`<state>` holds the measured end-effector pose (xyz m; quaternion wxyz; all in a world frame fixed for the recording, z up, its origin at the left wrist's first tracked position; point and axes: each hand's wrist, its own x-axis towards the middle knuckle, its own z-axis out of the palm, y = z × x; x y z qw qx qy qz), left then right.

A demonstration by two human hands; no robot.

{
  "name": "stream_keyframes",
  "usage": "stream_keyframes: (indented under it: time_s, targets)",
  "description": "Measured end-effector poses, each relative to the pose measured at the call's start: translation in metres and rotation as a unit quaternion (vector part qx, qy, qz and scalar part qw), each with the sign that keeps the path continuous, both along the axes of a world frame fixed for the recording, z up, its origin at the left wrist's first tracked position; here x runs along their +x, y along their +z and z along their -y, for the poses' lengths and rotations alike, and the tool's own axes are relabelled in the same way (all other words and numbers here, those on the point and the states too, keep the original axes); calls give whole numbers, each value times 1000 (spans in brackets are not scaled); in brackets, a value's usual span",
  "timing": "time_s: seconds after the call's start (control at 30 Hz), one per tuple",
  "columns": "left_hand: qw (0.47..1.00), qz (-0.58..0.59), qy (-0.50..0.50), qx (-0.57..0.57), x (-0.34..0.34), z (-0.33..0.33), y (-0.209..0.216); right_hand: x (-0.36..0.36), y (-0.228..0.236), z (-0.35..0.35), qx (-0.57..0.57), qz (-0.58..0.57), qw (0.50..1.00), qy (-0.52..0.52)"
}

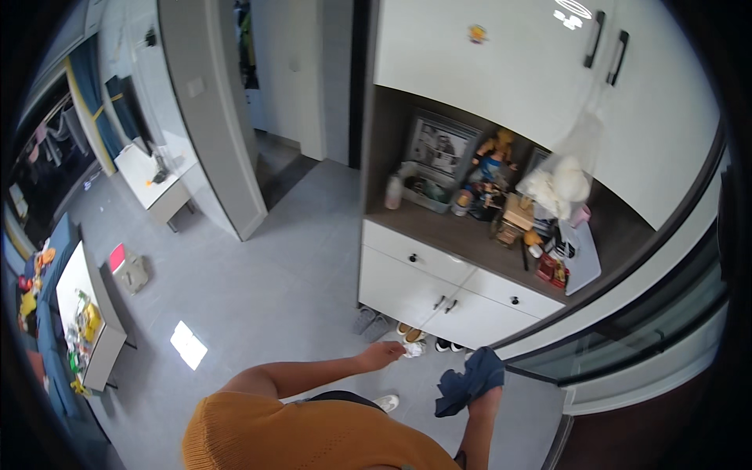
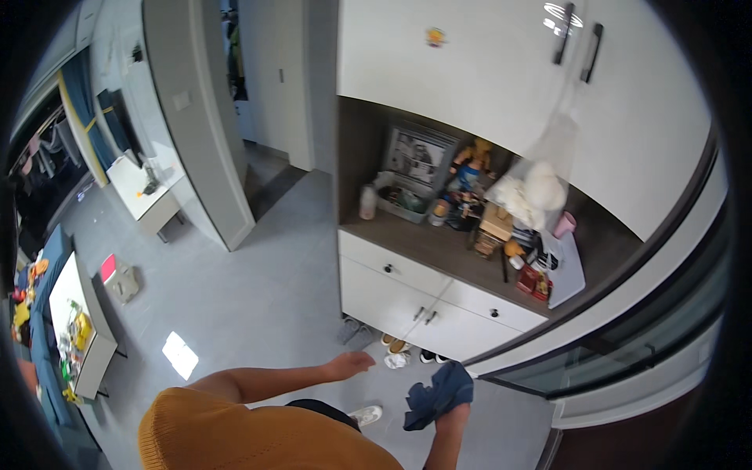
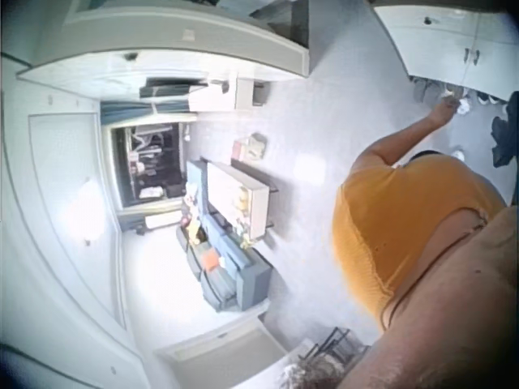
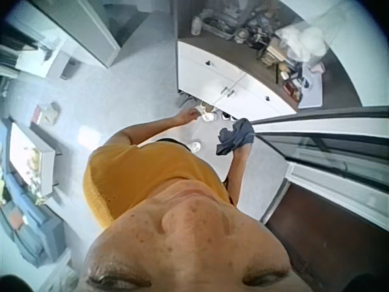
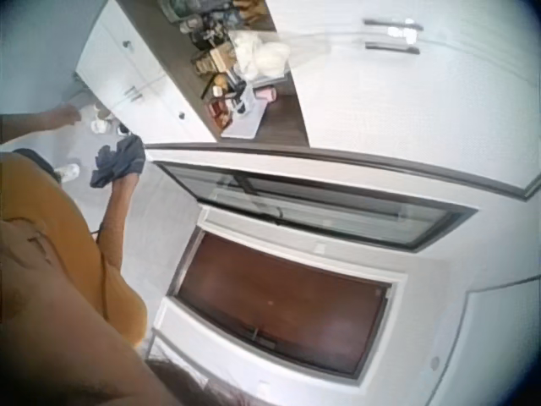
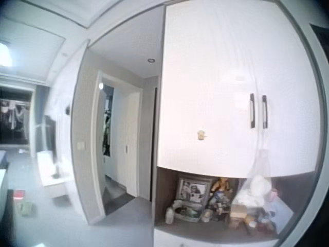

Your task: The person wipes the front of a white cabinet using a blue cloth, moves to clean a marble-patterned wall, and then wipes the top surface of a white table around a router.

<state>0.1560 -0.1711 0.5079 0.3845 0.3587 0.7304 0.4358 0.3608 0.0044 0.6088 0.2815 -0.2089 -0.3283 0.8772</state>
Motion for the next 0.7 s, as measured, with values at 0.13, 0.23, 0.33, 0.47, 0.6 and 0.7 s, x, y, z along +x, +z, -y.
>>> stream_keyframes:
  time_s: [0.13, 0.23, 0.33, 0.47, 0.6, 0.7]
  targets:
    - [1000, -6, -4, 20, 18, 46, 32, 13, -27, 31, 78, -19, 996, -49]
    - [998, -5, 32, 46, 10, 100, 37, 5, -7, 77, 36, -19, 995, -89]
    - [990, 6, 118, 76, -5, 183, 5, -19, -5, 117, -20, -32, 999, -30]
    - [972, -42, 228, 37, -15, 294, 5, -56, 3, 153, -49, -49, 998, 6]
    - [919, -46, 389, 38, -12, 414, -5, -116, 14, 212, -23, -102, 987, 122]
    - [885, -3, 459, 81, -9, 450, 15, -160, 36, 250, -41, -113, 973, 198]
